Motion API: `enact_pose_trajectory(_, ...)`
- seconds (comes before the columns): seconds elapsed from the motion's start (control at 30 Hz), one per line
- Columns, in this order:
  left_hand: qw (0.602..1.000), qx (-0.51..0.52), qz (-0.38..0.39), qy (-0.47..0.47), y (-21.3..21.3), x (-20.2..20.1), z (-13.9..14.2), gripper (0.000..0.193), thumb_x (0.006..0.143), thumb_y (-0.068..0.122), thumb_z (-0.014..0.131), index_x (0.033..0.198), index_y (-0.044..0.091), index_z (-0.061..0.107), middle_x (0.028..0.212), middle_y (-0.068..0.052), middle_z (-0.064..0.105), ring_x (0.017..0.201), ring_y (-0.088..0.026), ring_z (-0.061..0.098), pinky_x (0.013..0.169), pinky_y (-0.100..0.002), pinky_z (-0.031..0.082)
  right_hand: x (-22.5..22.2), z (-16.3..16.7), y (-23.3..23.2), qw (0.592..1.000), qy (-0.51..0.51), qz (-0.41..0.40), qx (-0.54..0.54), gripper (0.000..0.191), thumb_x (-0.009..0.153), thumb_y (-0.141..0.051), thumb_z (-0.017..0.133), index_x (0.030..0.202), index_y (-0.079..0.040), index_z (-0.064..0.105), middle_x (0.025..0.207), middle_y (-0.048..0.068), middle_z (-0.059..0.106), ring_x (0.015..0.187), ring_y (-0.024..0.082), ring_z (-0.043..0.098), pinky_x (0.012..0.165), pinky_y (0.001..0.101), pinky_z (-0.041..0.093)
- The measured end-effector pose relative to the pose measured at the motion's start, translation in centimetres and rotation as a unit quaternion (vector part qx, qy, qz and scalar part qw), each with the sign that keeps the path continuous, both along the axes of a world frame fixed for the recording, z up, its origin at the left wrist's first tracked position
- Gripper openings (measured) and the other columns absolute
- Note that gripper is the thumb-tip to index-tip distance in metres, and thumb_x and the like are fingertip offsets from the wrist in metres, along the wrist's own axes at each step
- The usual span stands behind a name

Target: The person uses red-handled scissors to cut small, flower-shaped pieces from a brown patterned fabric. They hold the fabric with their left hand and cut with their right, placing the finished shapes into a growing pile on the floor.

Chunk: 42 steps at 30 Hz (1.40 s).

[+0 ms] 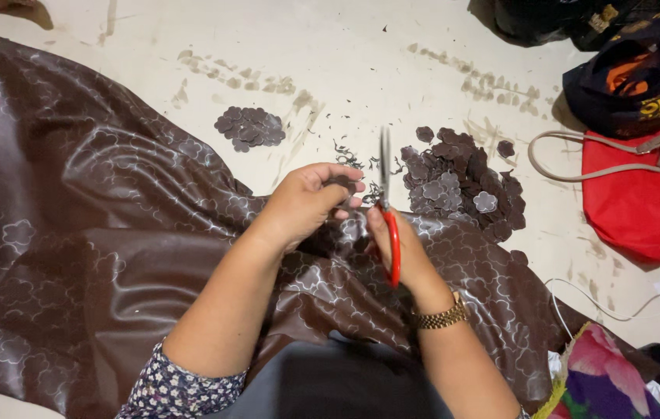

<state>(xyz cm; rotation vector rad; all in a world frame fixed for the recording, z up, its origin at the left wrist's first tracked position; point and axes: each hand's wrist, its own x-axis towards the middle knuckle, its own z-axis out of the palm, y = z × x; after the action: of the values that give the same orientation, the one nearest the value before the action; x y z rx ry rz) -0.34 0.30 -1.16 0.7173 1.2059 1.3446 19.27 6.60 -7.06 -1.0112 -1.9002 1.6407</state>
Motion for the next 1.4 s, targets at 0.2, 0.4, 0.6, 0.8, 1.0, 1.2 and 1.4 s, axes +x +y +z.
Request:
enact_pose_trajectory(0.2, 0.990, -0.040, 0.000, -0.133, -0.3, -0.7, 1.5, 0.041, 0.094, 0.007, 0.037, 0.119, -0.004, 0.068, 0.113, -0.016, 0.073, 0.093, -0.024, 0.075, 0.073, -0.032, 0.063, 0.1, -1.7, 1.0, 0.995, 0.007, -0.060, -0.083, 0.054, 0.097, -0.059, 0.051, 0.094, -0.006, 0.060, 0.071, -0.001, 0.054, 0.059, 0.010, 0.053, 0.055, 0.0265, 0.048)
enact_pose_trajectory(0.4, 0.994, -0.042, -0.019, -0.097, -0.1, -0.9, 0.3, 0.041, 0.091, 0.001, 0.039, 0.121, 0.000, 0.067, 0.115, -0.015, 0.073, 0.095, -0.020, 0.073, 0.077, -0.029, 0.062, 0.4, -2.3, 1.4, 0.990, 0.018, -0.062, -0.122, 0.055, 0.098, -0.060, 0.053, 0.084, -0.007, 0.057, 0.068, 0.000, 0.054, 0.057, 0.012, 0.054, 0.054, 0.0272, 0.048)
enact_pose_trajectory(0.6, 0.990, -0.138, -0.021, -0.016, 1.3, -0.8, -6.7, 0.020, 0.104, 0.020, 0.057, 0.107, 0.001, 0.064, 0.102, -0.015, 0.076, 0.081, -0.016, 0.067, 0.069, -0.027, 0.055, 0.3, -3.5, 2.4, 0.942, 0.057, -0.155, -0.293, 0.047, 0.098, -0.055, 0.060, 0.080, -0.013, 0.051, 0.066, -0.001, 0.051, 0.057, 0.013, 0.052, 0.056, 0.0295, 0.050)
enact_pose_trajectory(0.8, 0.945, -0.155, 0.219, -0.189, 1.8, -4.3, -6.3, 0.033, 0.099, 0.012, 0.059, 0.125, -0.007, 0.060, 0.121, -0.019, 0.065, 0.102, -0.023, 0.070, 0.080, -0.030, 0.060, 0.3, -4.0, 3.4, 0.921, 0.071, -0.193, -0.330, 0.046, 0.096, -0.054, 0.061, 0.079, -0.013, 0.052, 0.064, 0.001, 0.052, 0.056, 0.015, 0.053, 0.056, 0.0307, 0.051)
enact_pose_trajectory(1.0, 0.953, -0.089, 0.270, 0.102, 2.3, -10.5, -1.3, 0.071, 0.101, 0.041, 0.067, 0.158, 0.011, 0.035, 0.154, -0.018, 0.042, 0.126, -0.027, 0.053, 0.089, -0.035, 0.052, -0.6, -3.3, 2.4, 0.950, -0.018, -0.133, -0.283, 0.046, 0.090, -0.055, 0.064, 0.082, -0.012, 0.052, 0.063, 0.000, 0.051, 0.053, 0.016, 0.052, 0.052, 0.0340, 0.050)
enact_pose_trajectory(1.2, 0.764, 0.040, 0.305, 0.567, -3.8, -14.5, -3.4, 0.031, 0.091, 0.020, 0.071, 0.119, 0.006, 0.073, 0.118, -0.018, 0.071, 0.114, -0.034, 0.064, 0.101, -0.046, 0.048, -1.8, -3.3, 1.6, 0.975, -0.215, 0.040, -0.040, 0.047, 0.095, -0.047, 0.070, 0.097, -0.001, 0.073, 0.080, 0.003, 0.074, 0.070, 0.011, 0.064, 0.067, 0.0293, 0.053)
enact_pose_trajectory(1.4, 0.651, -0.261, 0.317, 0.638, -8.7, -18.8, -4.2, 0.044, 0.087, 0.032, 0.075, 0.128, 0.015, 0.070, 0.153, -0.022, 0.051, 0.150, -0.039, 0.032, 0.116, -0.074, 0.006, -2.3, -2.9, 0.5, 0.967, -0.249, 0.049, -0.016, 0.031, 0.085, -0.028, 0.077, 0.105, -0.007, 0.068, 0.094, 0.007, 0.074, 0.086, 0.018, 0.066, 0.081, 0.0346, 0.054)
